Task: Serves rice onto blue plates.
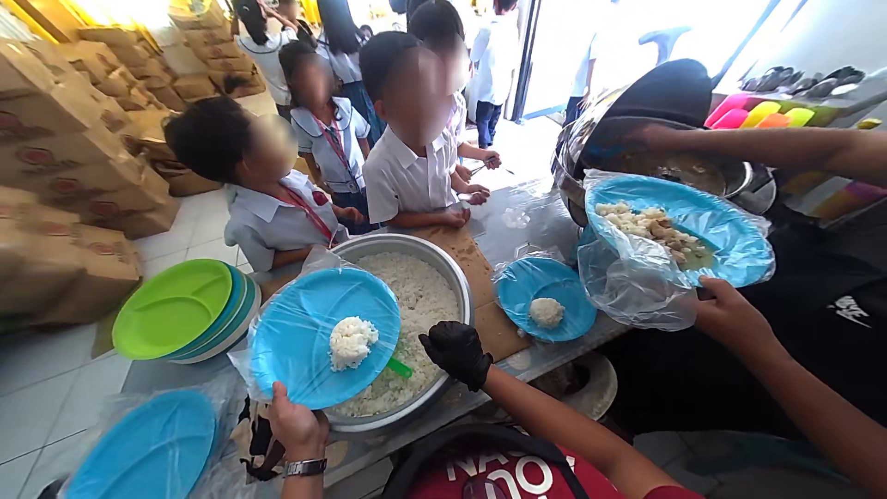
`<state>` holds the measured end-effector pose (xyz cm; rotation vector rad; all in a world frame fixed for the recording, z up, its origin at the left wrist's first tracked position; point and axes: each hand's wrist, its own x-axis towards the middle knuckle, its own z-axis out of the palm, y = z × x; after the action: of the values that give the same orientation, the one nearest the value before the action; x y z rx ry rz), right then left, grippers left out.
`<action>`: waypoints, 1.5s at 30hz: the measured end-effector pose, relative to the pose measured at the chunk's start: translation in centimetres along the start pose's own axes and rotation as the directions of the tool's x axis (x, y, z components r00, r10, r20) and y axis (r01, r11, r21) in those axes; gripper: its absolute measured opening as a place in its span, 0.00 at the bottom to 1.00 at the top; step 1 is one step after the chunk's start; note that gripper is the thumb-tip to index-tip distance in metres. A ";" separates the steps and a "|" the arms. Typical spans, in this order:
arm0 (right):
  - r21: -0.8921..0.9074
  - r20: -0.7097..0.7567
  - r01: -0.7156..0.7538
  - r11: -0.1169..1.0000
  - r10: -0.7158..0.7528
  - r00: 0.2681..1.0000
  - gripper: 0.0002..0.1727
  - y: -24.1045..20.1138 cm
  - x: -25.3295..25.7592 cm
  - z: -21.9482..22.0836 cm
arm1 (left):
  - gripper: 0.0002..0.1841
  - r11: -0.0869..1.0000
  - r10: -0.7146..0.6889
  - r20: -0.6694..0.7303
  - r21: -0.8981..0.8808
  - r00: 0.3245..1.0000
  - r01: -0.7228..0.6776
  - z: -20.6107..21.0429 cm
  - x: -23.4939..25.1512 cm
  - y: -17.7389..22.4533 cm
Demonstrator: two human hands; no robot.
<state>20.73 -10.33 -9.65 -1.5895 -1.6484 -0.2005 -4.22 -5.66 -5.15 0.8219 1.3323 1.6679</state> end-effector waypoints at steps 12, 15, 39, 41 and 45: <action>-0.021 -0.011 0.009 1.000 -0.009 1.000 0.21 0.0 0.0 0.2 | 0.23 1.000 -0.008 -0.002 -0.002 1.000 0.008 -0.1 0.1 0.0; 0.010 0.003 -0.008 1.000 0.008 1.000 0.21 0.0 -0.1 0.1 | 0.23 1.000 0.003 0.015 0.013 1.000 -0.003 -0.2 0.1 -0.1; 0.013 0.032 -0.006 1.000 0.006 0.999 0.22 0.0 0.0 -0.2 | 0.24 1.000 -0.008 0.039 0.018 0.999 0.007 -0.3 0.0 0.0; 0.012 0.027 -0.001 1.000 0.001 1.000 0.21 0.0 0.0 -0.1 | 0.24 1.000 -0.012 0.035 0.023 0.999 0.011 -0.2 0.0 0.0; 0.014 0.014 0.001 1.000 -0.001 1.000 0.20 0.1 -0.1 0.1 | 0.24 0.999 -0.001 0.038 0.040 0.999 0.000 -0.1 -0.1 0.1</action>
<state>20.77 -10.34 -9.75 -1.5826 -1.6578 -0.1787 -4.32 -5.77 -5.10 0.8724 1.3438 1.6220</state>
